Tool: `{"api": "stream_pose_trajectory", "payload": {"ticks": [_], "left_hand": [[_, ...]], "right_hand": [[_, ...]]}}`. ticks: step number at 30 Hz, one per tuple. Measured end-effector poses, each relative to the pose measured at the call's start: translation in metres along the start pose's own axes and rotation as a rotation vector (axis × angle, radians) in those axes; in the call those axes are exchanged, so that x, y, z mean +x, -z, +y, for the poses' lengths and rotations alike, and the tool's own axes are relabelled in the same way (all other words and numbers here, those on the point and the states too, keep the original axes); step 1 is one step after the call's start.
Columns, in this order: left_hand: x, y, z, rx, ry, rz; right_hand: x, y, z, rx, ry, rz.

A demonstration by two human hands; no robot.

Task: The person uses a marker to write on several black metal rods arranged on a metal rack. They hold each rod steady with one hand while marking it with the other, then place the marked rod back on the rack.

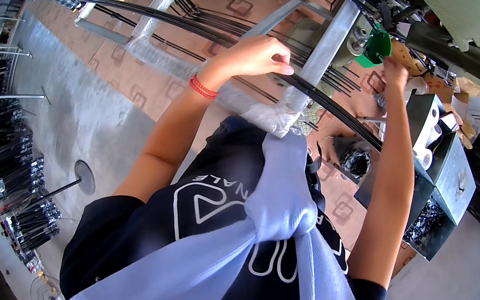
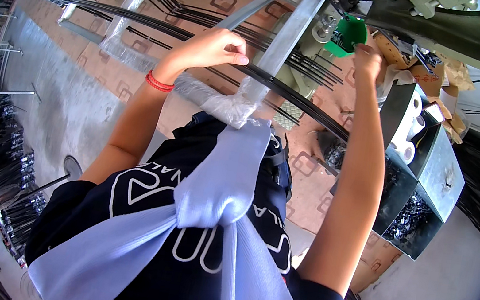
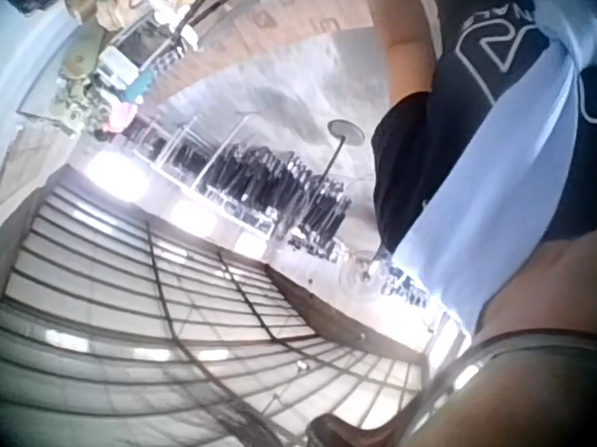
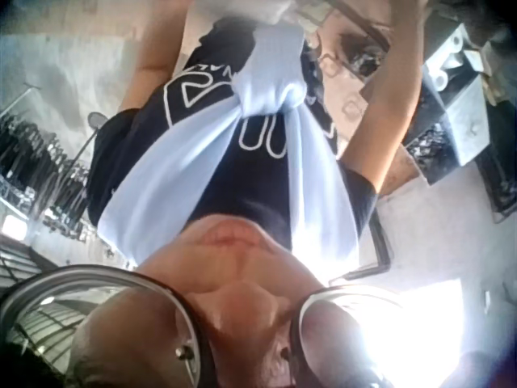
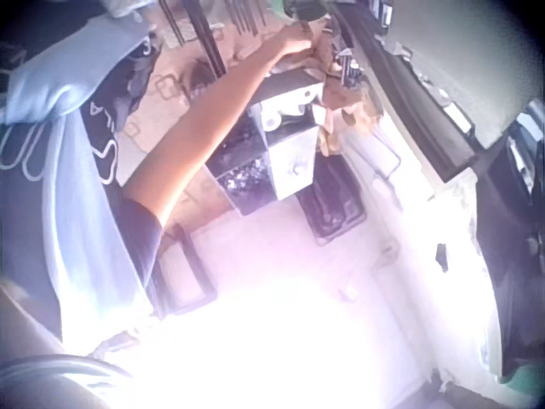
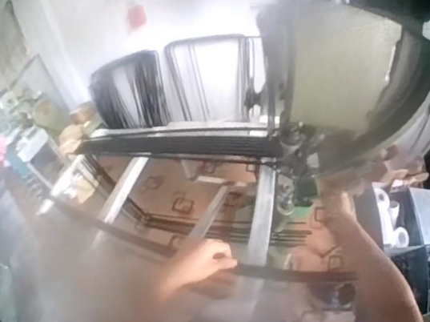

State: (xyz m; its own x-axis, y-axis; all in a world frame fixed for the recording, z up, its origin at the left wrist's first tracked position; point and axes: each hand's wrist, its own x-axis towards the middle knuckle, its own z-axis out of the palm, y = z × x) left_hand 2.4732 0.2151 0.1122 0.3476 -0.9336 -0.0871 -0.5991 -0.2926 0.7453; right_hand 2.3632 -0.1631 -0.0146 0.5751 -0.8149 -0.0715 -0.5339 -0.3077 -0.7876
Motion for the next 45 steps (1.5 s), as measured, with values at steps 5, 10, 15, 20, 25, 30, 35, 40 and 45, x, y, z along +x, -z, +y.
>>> {"api": "stream_pose_trajectory", "payload": {"ticks": [5, 10, 15, 20, 25, 30, 35, 40, 45], "left_hand": [[-0.004, 0.004, -0.008, 0.015, -0.053, -0.020], [-0.021, 0.012, -0.013, -0.179, -0.182, 0.344], [-0.072, 0.010, 0.076, -0.354, -0.065, 0.016], [-0.104, -0.011, 0.085, -0.434, -0.069, -0.175], [-0.105, -0.003, 0.082, -0.540, -0.074, -0.338], [-0.108, 0.000, 0.084, -0.401, -0.082, -0.488], [-0.104, -0.012, 0.089, -0.103, -0.463, -0.020], [-0.089, -0.006, 0.086, 0.218, -0.705, 0.217], [-0.093, -0.004, 0.078, 0.244, -0.714, 0.236]], "right_hand": [[-0.101, 0.084, -0.068, 0.414, 0.077, 0.056], [-0.223, 0.133, -0.112, 0.760, 0.056, 0.083], [-0.316, 0.102, -0.142, 0.890, 0.013, -0.106], [-0.355, 0.067, -0.153, 0.989, 0.064, -0.087], [-0.368, 0.044, -0.173, 0.840, 0.067, -0.257], [-0.384, 0.024, -0.191, 0.814, 0.014, -0.002], [-0.387, 0.020, -0.206, 0.882, 0.011, 0.188], [-0.388, 0.013, -0.217, 0.979, -0.098, 0.358], [-0.383, 0.010, -0.221, 0.902, -0.080, 0.340]]}}
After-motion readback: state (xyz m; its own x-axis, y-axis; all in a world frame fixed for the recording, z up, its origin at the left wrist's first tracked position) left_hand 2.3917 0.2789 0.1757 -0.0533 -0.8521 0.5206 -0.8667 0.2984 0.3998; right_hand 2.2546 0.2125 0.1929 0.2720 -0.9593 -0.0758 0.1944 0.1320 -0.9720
